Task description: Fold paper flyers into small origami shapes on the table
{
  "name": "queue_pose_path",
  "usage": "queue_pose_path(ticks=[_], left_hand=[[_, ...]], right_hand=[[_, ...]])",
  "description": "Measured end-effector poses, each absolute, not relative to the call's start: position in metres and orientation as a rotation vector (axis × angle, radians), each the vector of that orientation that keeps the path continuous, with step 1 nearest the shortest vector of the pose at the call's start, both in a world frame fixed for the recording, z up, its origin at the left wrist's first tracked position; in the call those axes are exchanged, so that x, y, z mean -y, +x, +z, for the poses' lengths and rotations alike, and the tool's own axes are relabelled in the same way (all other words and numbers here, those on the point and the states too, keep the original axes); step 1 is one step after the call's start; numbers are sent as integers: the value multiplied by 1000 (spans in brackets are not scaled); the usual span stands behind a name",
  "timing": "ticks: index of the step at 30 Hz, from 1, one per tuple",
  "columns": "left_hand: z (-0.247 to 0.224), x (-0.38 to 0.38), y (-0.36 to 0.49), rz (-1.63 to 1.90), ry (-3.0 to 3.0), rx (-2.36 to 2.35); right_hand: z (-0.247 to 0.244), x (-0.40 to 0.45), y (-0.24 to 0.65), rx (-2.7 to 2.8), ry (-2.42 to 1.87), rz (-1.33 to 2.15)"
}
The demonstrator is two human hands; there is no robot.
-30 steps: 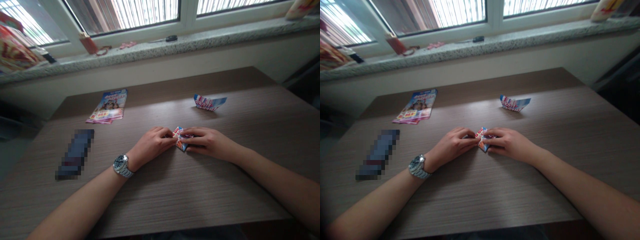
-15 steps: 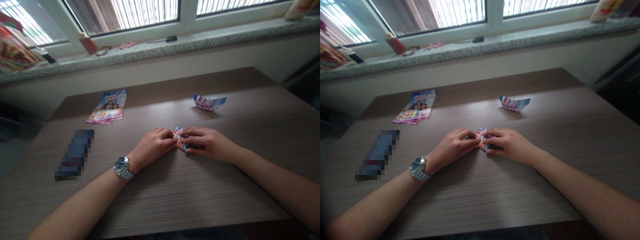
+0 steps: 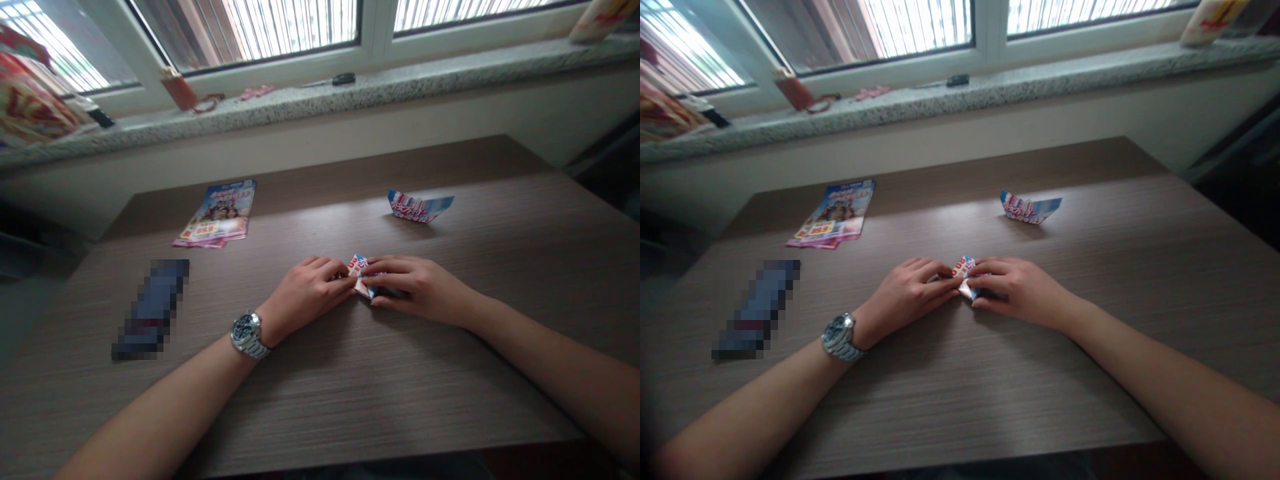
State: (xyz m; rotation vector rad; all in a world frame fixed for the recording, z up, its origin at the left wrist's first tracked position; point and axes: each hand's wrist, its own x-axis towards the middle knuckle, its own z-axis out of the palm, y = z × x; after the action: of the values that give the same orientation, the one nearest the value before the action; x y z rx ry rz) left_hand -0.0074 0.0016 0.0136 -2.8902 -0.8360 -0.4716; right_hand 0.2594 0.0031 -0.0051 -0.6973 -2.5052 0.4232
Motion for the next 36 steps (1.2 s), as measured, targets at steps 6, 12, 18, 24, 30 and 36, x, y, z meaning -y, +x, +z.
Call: queue_pose_path(ticks=[6,12,18,24,30,36], left_hand=[[13,-2,-8,-542,-2862,858],[13,6,-1,-787,-2926,1170],[20,17,11,-1177,-3298,1531],[22,17,14,-1333,-3340,1502],[17,15,13,-1482,-3210,1729],[10,10,10,-1590,-3244,1801]], right_hand=[[-4,-2,259,2488,-725,399],[-2,0,259,2458,-860,262],[1,1,257,2401,-901,150],[0,1,257,2398,-906,116],[1,5,254,2389,-823,172],[7,4,253,2224,-826,300]])
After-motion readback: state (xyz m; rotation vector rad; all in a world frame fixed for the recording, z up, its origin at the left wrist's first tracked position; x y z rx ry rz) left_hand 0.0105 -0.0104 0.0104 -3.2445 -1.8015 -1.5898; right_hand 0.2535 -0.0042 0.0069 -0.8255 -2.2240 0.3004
